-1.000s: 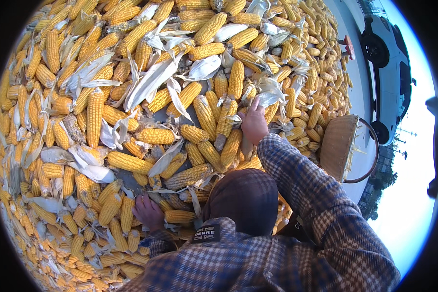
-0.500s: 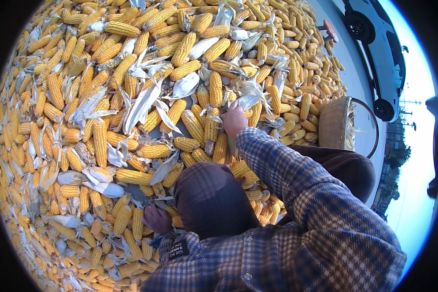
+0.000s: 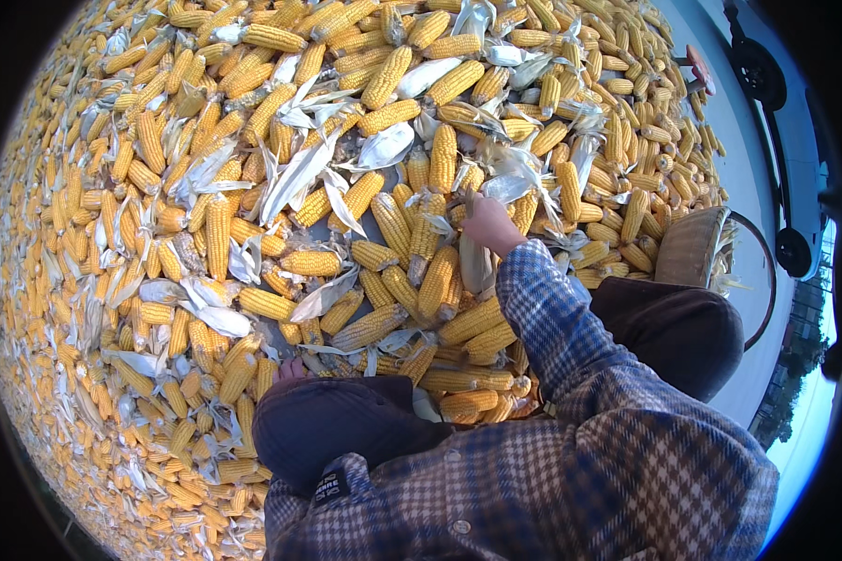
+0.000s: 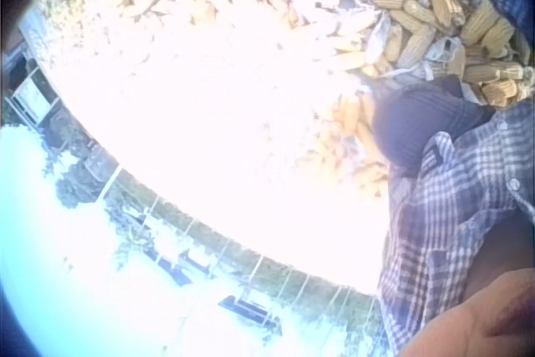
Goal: The person sits cross-legged on a large pile of corn cobs and repeatedly picks up individual cobs, removes the husks by hand, and places the husks into a nearby basket. The shucked cobs are returned to the pile.
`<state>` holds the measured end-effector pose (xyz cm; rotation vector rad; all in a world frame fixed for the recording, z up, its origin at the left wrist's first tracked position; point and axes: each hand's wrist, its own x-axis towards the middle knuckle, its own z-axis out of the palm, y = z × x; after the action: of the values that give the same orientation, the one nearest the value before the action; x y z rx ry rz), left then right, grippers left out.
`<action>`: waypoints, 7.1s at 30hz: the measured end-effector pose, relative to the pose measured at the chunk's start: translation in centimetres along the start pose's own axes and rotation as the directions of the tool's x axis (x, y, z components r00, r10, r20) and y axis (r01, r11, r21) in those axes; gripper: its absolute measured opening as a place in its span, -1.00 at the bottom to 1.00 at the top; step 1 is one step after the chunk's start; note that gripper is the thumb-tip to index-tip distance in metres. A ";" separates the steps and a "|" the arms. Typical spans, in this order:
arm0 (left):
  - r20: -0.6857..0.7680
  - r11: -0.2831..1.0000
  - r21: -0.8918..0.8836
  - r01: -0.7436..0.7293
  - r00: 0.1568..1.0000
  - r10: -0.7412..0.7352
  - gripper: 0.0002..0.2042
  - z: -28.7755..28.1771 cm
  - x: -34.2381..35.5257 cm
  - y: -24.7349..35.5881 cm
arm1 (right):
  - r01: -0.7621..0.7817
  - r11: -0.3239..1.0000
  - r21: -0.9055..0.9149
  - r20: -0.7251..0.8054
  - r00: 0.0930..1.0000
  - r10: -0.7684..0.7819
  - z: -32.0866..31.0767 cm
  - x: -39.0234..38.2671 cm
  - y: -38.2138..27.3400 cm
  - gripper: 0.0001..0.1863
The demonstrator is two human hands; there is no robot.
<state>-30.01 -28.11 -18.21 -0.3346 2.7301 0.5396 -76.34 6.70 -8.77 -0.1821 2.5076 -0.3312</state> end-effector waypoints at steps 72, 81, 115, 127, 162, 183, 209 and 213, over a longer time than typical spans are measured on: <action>-0.406 -0.215 -0.903 -0.373 0.903 0.141 -0.83 -22.8 33.0 43.3 | 0.547 -0.021 0.837 -0.539 0.817 -0.206 -15.7 -2.7 0.2 -0.83; -0.367 -0.195 -0.910 -0.366 0.930 -0.030 -0.83 -20.8 32.6 45.4 | 0.201 -0.471 0.859 -0.185 0.979 0.080 -12.5 0.6 1.0 -0.80; -0.320 -0.586 -0.758 -0.286 0.946 -0.048 -0.85 -24.7 32.4 42.8 | 0.305 -0.298 0.904 -0.287 0.952 0.102 -14.4 -0.5 -2.4 -0.80; -0.280 -0.818 -0.556 -0.149 0.960 0.015 -0.87 -25.3 33.1 38.3 | 0.376 0.166 0.912 -0.402 0.900 0.168 -19.6 7.2 11.6 -0.67; -0.060 -0.677 -0.726 0.119 0.970 0.236 -0.77 -25.9 32.9 35.8 | 0.458 0.622 0.636 -0.165 0.867 -0.469 -16.3 -5.5 -4.2 -0.23; -0.139 0.005 -0.990 -0.140 0.979 -0.147 -0.47 -21.0 34.3 34.0 | 0.498 0.292 0.816 -0.322 0.812 -0.487 -11.8 -3.1 -5.7 -0.15; -0.336 -0.207 -0.895 -0.395 0.903 -0.269 -0.56 -24.5 30.7 37.5 | 0.318 -0.058 0.946 -0.300 0.797 -0.523 -11.7 -4.9 -5.9 -0.13; -0.409 -0.214 -0.880 -0.424 0.906 -0.112 -0.66 -24.6 30.1 36.0 | -0.152 -0.240 0.959 0.003 0.851 -0.525 -11.8 -4.8 -6.5 -0.16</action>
<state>-74.87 -10.54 3.79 -0.3882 1.7000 3.0411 -78.93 3.75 4.95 0.0252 0.9338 -2.0944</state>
